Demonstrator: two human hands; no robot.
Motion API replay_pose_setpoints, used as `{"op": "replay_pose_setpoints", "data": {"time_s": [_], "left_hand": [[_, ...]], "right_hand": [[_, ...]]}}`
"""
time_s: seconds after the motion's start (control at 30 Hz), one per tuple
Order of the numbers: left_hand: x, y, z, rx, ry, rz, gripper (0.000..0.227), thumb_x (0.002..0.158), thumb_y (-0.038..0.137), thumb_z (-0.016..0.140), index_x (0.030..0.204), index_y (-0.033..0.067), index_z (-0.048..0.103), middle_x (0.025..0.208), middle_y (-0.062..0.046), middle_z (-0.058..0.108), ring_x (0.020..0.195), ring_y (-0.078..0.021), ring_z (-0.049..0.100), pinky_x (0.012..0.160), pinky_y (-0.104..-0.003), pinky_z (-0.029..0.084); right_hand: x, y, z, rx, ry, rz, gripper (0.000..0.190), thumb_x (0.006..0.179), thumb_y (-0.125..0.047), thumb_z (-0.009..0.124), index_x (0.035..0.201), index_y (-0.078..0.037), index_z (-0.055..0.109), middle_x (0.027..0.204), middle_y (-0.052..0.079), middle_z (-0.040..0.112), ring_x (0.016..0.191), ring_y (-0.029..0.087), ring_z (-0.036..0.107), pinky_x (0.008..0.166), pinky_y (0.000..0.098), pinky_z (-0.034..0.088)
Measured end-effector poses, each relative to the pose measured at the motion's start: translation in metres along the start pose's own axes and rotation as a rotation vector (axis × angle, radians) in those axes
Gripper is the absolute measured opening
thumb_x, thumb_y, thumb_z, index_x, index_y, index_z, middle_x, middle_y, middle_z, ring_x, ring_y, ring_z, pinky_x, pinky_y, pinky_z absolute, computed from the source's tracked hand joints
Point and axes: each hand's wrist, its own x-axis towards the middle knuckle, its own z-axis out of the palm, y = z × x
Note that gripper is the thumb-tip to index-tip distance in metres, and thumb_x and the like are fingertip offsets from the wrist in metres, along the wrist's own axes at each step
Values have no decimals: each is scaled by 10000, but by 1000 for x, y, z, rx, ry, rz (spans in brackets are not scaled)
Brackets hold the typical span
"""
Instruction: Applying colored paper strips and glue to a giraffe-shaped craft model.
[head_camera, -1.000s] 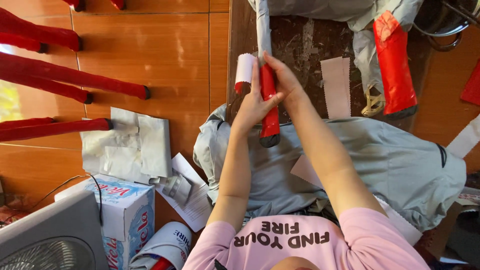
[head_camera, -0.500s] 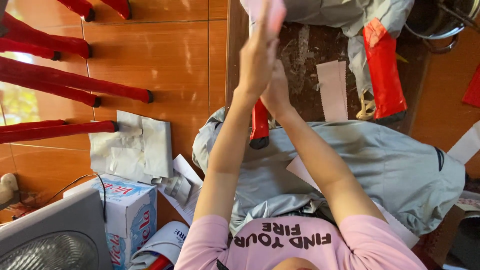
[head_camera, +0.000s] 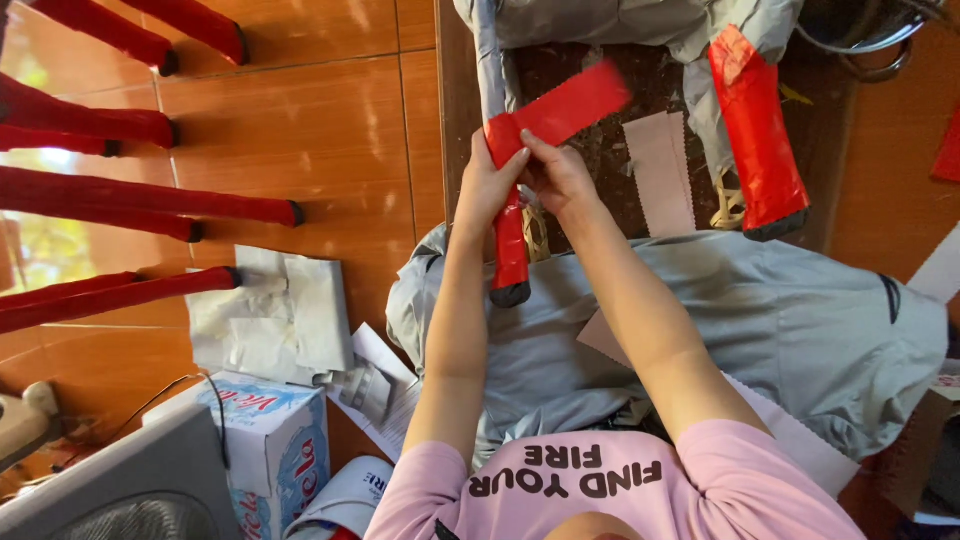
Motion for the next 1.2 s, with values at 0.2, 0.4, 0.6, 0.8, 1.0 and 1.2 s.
{"op": "replay_pose_setpoints", "data": {"time_s": [0.2,0.4,0.6,0.8,1.0,1.2], "left_hand": [[7,-1,2,165,50,-30,547,891,188,708,1369,71,469,898,-177,763,679,-274,770,573,-366,617],[10,-19,-4,134,-10,-126,523,940,129,634,1420,55,440,968,-207,756,717,-278,773,585,-407,631],[-10,4,-22,-352,-321,66,1089,844,41,751,1635,205,20,1477,-129,475,1043,-247,676,677,-416,656],[-16,31,-28,295,48,-96,1151,960,177,804,1693,217,-83,1300,-182,707,957,-215,718,798,-299,575],[13,16,-16,-355,246,427,837,1025,-101,567,1700,140,133,1676,-139,360,875,-225,555,725,-330,520],[21,12,-15,-348,223,571,855,1033,-169,517,1679,140,49,1764,-39,47,1366,-178,521,1107,-321,509]], "right_hand": [[15,18,-41,-990,260,-204,416,1108,-320,660,920,50,697,841,223,683,735,251,593,659,376,420],[15,-21,57,-1145,-90,-129,396,1063,-435,504,1023,-84,684,930,44,722,826,88,660,770,276,532],[49,-24,49,-337,-246,138,354,943,-332,711,1166,-57,716,945,6,699,884,128,653,867,322,559],[41,-14,65,-206,-222,133,378,923,-349,702,1161,-55,688,991,68,751,899,179,714,875,335,605],[47,-11,50,-374,-216,31,502,979,-608,512,1285,-227,626,984,50,699,746,157,647,626,325,536],[-83,-150,48,-1325,-29,-936,374,991,-58,569,1363,-86,601,1223,89,699,1007,159,719,892,334,642]]}}
